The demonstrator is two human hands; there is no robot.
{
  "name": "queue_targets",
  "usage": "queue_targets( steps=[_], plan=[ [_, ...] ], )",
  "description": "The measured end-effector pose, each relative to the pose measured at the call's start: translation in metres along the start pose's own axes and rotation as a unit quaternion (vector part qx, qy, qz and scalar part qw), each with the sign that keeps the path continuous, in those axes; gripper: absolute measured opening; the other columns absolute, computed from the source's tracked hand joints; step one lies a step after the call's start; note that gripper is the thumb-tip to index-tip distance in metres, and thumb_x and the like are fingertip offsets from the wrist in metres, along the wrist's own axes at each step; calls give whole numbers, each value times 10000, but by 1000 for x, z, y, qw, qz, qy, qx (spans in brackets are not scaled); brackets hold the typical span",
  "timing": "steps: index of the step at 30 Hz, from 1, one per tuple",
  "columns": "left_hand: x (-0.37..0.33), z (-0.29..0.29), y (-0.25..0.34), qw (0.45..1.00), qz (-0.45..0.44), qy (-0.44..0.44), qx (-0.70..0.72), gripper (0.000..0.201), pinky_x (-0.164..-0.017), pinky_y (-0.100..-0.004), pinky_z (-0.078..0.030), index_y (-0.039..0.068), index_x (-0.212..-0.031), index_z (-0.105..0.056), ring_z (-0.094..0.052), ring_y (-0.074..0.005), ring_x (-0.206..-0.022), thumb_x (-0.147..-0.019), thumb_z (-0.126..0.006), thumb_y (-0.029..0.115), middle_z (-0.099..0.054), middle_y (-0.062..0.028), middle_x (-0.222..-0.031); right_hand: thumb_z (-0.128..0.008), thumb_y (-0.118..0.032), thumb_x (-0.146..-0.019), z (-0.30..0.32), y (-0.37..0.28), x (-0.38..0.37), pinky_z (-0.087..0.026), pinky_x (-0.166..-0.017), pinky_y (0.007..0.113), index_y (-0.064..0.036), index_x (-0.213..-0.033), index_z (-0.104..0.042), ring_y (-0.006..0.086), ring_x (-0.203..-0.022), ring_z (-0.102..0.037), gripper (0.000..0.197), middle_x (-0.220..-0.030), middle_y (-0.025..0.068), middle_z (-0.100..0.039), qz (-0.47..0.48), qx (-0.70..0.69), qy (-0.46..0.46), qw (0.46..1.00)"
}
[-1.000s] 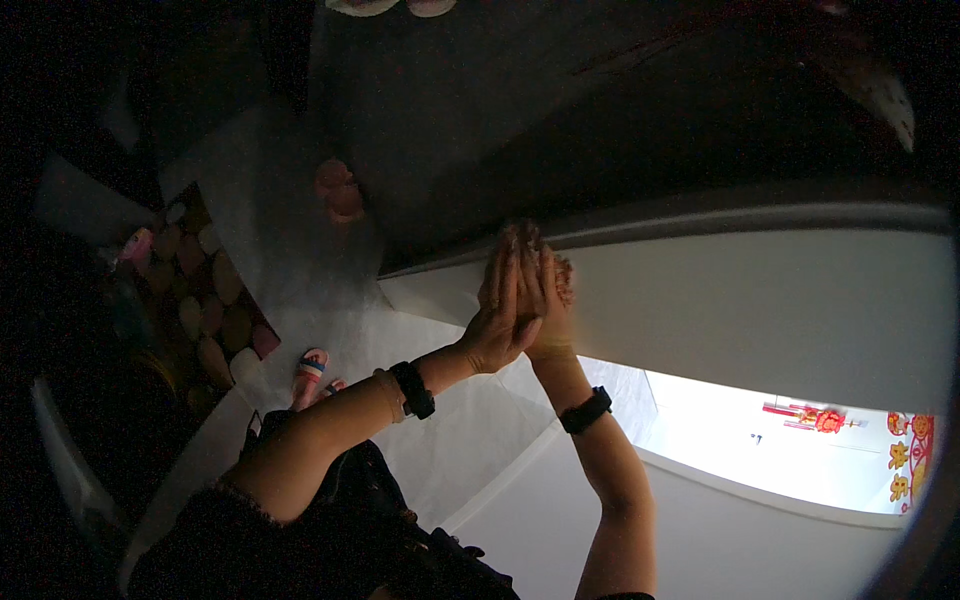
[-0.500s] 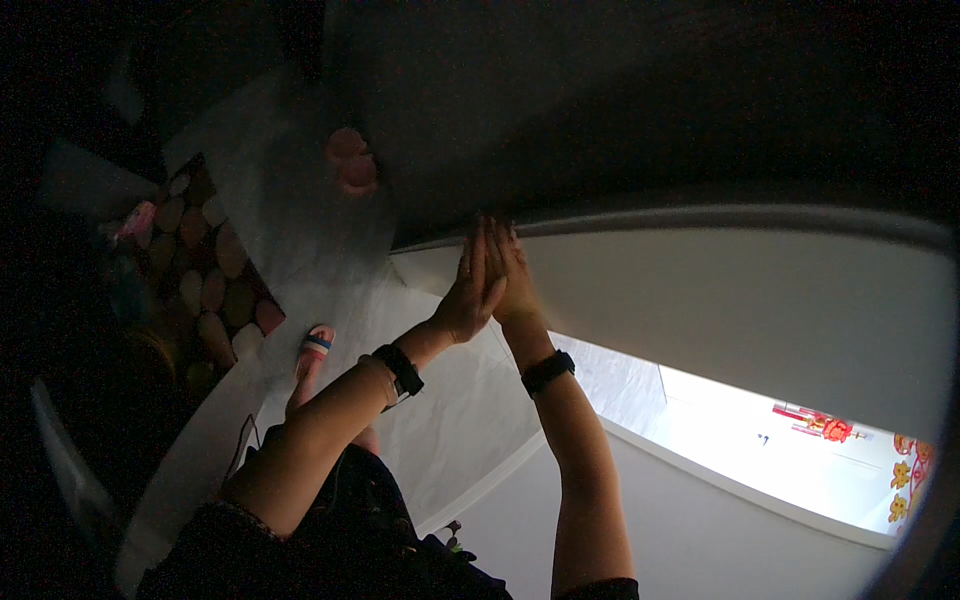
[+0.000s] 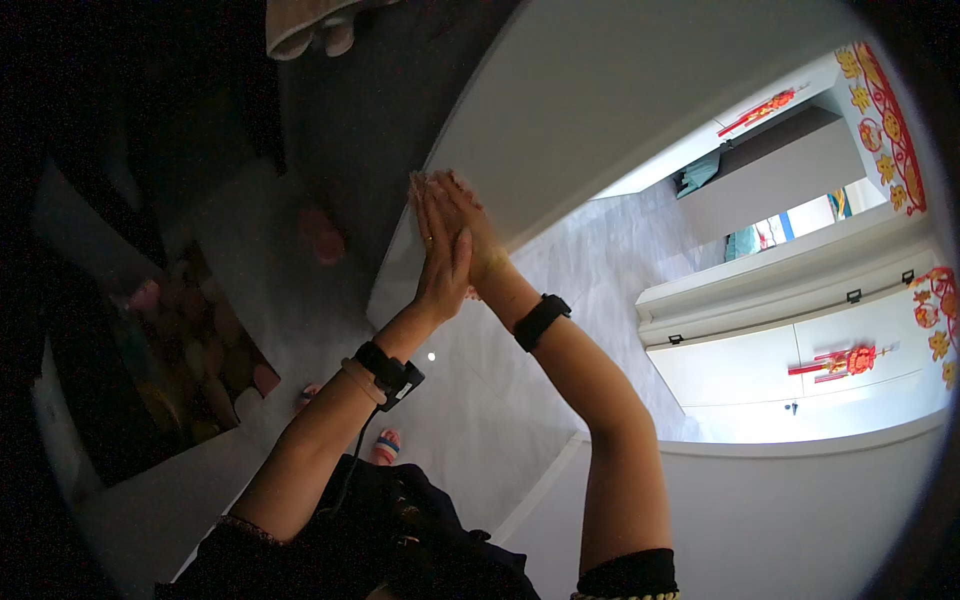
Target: The person washes a cloth in a bathroom sink and then wipes the edge of a white wall or doorframe by hand.
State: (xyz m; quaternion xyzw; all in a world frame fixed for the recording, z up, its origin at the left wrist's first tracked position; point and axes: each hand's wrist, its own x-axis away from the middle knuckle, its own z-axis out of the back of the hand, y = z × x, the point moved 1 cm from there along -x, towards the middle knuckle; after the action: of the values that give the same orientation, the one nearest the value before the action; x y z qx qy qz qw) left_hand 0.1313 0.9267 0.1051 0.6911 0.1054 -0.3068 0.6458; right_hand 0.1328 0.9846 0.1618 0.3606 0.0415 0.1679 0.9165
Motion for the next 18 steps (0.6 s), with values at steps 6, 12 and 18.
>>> queue_targets(
  steps=[6, 12, 18],
  plan=[
    [-8, 6, 31, 995, -78, 10, -66, 754, -1041, -478, -51, -70, -1313, 103, 87, -416, -1283, -902, -276, 436, 129, -297, -1361, -502, -239, -719, 36, 12, 13, -106, -1077, 425, -90, -1300, -322, 276, -1271, -241, 626, -1368, 94, -288, -24, 0, 110, 994],
    [-49, 9, 73, 967, -230, 23, -103, 757, -1037, -492, -54, -74, -1320, 66, 61, -422, -1285, -899, -325, 419, 99, -317, -1357, -493, -259, -751, 79, 58, 19, -156, -1052, 422, -93, -1251, -413, 243, -1220, -331, 533, -1313, 82, -383, -69, 140, 247, 956],
    [-64, -4, 88, 944, -282, 90, -145, 743, -1039, -486, -19, -33, -1350, -30, -17, -400, -1298, -871, -359, 430, -16, -258, -1399, -415, -302, -792, 87, 82, 30, -74, -1080, 420, 14, -1301, -280, 285, -1282, -218, 614, -1372, 153, -268, -60, 78, 276, 956]
  ],
)
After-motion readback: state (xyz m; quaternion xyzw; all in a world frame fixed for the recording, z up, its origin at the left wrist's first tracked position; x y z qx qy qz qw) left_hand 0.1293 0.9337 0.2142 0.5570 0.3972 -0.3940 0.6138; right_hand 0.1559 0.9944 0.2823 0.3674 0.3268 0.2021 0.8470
